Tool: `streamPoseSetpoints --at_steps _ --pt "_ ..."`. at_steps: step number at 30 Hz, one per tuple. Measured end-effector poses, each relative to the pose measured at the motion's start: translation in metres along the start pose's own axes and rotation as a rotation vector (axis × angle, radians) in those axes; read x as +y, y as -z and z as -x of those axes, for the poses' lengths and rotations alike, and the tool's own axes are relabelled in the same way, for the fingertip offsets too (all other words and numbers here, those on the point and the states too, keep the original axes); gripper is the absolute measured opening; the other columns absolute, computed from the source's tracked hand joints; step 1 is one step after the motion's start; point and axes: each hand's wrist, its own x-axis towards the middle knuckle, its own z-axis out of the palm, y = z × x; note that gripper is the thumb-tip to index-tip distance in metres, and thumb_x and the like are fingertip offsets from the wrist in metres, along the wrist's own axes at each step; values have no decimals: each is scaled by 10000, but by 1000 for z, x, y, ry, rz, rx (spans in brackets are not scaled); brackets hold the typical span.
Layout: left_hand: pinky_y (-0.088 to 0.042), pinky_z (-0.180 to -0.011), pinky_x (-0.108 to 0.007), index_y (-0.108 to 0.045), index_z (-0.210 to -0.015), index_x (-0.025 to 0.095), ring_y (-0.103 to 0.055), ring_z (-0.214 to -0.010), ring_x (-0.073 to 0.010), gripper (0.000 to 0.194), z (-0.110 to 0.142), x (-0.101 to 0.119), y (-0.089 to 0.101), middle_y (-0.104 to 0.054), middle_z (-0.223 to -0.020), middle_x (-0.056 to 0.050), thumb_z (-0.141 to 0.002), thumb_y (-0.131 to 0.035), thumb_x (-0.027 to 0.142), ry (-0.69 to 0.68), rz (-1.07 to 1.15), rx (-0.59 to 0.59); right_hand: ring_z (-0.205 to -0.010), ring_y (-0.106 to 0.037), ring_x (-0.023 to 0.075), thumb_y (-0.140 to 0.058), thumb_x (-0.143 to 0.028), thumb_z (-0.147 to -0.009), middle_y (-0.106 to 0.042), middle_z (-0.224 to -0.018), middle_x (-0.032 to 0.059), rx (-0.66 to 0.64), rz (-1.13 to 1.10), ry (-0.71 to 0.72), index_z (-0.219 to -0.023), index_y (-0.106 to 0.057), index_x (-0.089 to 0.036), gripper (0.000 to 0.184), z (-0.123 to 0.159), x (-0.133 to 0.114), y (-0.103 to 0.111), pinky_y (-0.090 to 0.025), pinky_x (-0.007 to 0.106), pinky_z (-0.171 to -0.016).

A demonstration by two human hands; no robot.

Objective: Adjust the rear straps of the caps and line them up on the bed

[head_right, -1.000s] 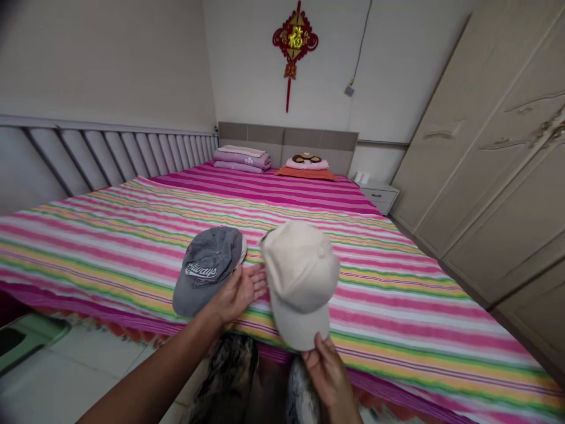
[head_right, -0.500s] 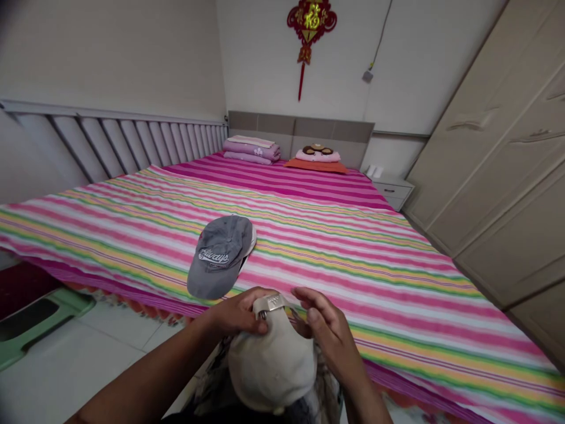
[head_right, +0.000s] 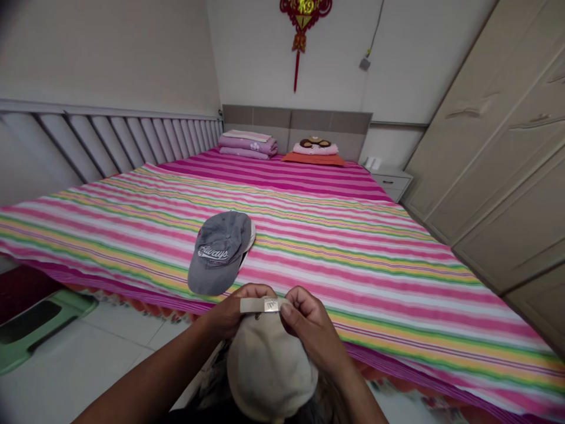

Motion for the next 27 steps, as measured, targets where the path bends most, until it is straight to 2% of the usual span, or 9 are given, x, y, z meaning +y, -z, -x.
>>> streamPoseSetpoints --at_steps 4,9,11,15,19,22,24,27 --pt "-307 -444 -170 -612 -626 109 -416 -429 -48 230 0 -4 -1 -526 -514 19 -561 -728 297 -30 -25 16 -433 -213 33 -644 -373 -741 -338 -510 -88 -51 -127 12 -679 -447 -175 286 -1 -2 -6 -168 157 -408" --pt "-292 -427 -175 -580 -584 107 -399 -425 -49 351 2 -8 1 -518 -503 16 -481 -776 379 -108 -61 50 -429 -286 30 -669 -322 -726 -411 -513 -74 -45 -233 8 -681 -468 -171 256 -2 2 -8 -218 150 -422" --pt "-304 -431 -181 -569 -585 111 -417 -426 -58 392 3 -9 2 -529 -509 8 -458 -780 417 -143 -18 39 -446 -369 45 -682 -316 -708 -486 -528 -49 7 -288 15 -677 -477 -175 251 -3 3 -7 -273 158 -446" --pt "-273 -403 -173 -546 -557 114 -379 -384 -44 361 8 -7 8 -492 -466 20 -528 -747 413 -181 67 71 -531 -500 102 -712 -299 -662 -589 -590 4 148 -328 66 -655 -495 -177 249 -4 1 -4 -375 211 -525" --pt "-242 -373 -178 -536 -499 110 -354 -362 -47 373 18 -3 18 -445 -425 23 -525 -734 424 -311 99 71 -524 -490 105 -716 -283 -653 -521 -544 -37 208 -420 100 -656 -517 -195 218 -12 -4 2 -399 226 -530" --pt "-248 -359 -176 -505 -482 127 -341 -348 -47 373 26 2 26 -394 -406 46 -512 -739 416 -418 179 164 -515 -470 89 -723 -289 -647 -460 -528 -66 281 -519 173 -632 -520 -205 220 -20 -5 7 -419 229 -575" --pt "-266 -360 -172 -497 -499 133 -352 -355 -47 369 30 6 30 -401 -418 50 -504 -750 403 -429 209 249 -551 -495 103 -725 -346 -645 -517 -585 -41 243 -463 147 -696 -572 -206 214 -25 0 6 -415 235 -573" --pt "-302 -376 -166 -513 -534 130 -383 -371 -48 366 36 14 35 -434 -434 46 -492 -765 394 -429 215 330 -604 -532 132 -766 -391 -581 -599 -694 20 -7 -324 -64 -853 -629 -174 374 -30 13 -3 -395 237 -546"
